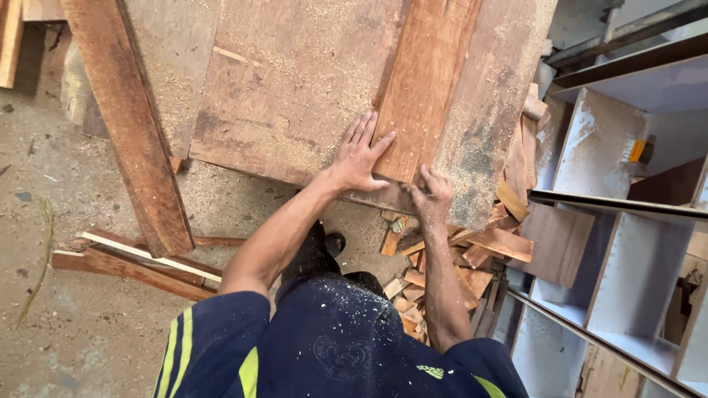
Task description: Sort and arrange different sizes of wood planks on a workbench in a workshop.
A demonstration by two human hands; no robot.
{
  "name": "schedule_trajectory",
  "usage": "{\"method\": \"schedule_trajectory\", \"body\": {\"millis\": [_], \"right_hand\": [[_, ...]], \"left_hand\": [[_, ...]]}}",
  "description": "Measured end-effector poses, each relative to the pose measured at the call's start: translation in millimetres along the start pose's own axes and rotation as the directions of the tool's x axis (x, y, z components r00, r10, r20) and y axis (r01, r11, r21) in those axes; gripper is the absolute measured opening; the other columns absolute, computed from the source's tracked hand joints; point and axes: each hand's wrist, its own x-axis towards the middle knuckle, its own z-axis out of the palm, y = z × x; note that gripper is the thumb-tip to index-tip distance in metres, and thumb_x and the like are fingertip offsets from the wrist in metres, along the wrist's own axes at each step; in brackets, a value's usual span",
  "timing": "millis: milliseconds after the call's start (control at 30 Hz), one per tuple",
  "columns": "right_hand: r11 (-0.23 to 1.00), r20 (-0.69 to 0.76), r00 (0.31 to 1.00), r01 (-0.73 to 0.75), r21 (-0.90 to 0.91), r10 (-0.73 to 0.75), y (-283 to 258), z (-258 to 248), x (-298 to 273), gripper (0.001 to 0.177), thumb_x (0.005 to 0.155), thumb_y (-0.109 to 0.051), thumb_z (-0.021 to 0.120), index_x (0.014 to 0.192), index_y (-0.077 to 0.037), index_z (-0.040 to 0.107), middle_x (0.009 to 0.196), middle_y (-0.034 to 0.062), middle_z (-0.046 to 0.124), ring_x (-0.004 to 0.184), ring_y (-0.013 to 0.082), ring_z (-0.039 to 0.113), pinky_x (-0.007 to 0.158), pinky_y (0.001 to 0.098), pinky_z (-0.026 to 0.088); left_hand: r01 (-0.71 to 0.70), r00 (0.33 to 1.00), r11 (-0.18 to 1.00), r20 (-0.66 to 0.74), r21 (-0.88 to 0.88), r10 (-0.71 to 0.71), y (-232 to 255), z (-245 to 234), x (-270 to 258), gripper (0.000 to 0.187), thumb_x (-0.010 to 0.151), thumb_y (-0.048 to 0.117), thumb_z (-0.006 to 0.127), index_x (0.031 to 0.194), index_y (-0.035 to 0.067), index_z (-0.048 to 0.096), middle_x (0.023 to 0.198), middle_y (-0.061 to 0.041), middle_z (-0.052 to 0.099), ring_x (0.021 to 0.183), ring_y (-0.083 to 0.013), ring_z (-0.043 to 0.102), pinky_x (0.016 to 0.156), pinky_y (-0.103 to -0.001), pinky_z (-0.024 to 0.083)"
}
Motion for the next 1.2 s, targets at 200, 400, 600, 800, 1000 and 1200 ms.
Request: {"method": "schedule_trajectory", "body": {"millis": [200,400,600,800,1000,1200], "right_hand": [[0.983,0.045,0.986,-0.165,0.079,0.162,-21,-14,40,0.054,0.075,-0.047,0.089,0.107,-0.007,0.076,0.086,0.0059,0.070,0.092,0.0239,0.063,0.083,0.0431,0.053],[1.000,0.025,1.000,-0.001,0.026,0.000,0,-10,48,0.045,0.086,-0.039,0.086,0.112,-0.004,0.073,0.100,0.0106,0.074,0.104,0.0269,0.066,0.093,0.0426,0.056],[0.976,0.022,0.977,0.212,-0.043,-0.211,0,-16,69,0.044,0.089,-0.028,0.082,0.125,-0.005,0.073,0.111,0.0135,0.078,0.114,0.0275,0.068,0.098,0.0464,0.054],[0.996,0.137,0.988,0.072,-0.045,-0.065,37,9,102,0.022,0.102,-0.024,0.076,0.119,-0.011,0.074,0.089,0.0078,0.073,0.095,0.0224,0.071,0.083,0.0378,0.062],[0.962,-0.026,0.962,0.273,-0.007,-0.273,6,-19,126,0.039,0.088,-0.014,0.080,0.124,-0.003,0.071,0.095,0.0106,0.074,0.098,0.0290,0.070,0.086,0.0435,0.060],[0.999,0.147,0.989,0.032,0.012,-0.033,12,-9,164,0.038,0.090,-0.019,0.083,0.125,-0.007,0.072,0.092,0.0115,0.074,0.096,0.0276,0.072,0.091,0.0387,0.059]], "left_hand": [[-0.028,0.981,0.999,-0.195,-0.046,0.019,-33,50,5,0.077,0.083,0.031,0.086,0.147,0.002,0.054,0.153,-0.028,0.047,0.147,-0.0405,0.039,0.128,-0.053,0.024],[-0.019,0.978,1.000,-0.206,-0.018,0.014,-37,64,19,0.067,0.087,0.027,0.086,0.141,0.000,0.057,0.146,-0.029,0.054,0.142,-0.0419,0.048,0.125,-0.054,0.030],[-0.042,0.975,0.996,-0.215,0.073,0.057,-43,51,34,0.064,0.081,0.018,0.086,0.134,-0.005,0.058,0.140,-0.034,0.055,0.138,-0.0455,0.048,0.122,-0.057,0.030],[-0.002,0.987,1.000,-0.160,-0.021,-0.001,-53,38,74,0.069,0.075,0.006,0.083,0.138,-0.002,0.057,0.143,-0.032,0.054,0.137,-0.0449,0.048,0.120,-0.055,0.030],[0.007,0.982,1.000,-0.189,0.007,-0.005,-45,13,86,0.067,0.075,-0.001,0.079,0.138,-0.004,0.056,0.144,-0.031,0.054,0.139,-0.0433,0.047,0.122,-0.053,0.030],[0.023,0.991,1.000,-0.131,0.015,-0.021,-71,30,134,0.070,0.076,-0.001,0.080,0.141,-0.006,0.054,0.145,-0.032,0.051,0.141,-0.0429,0.045,0.123,-0.053,0.027]]}}
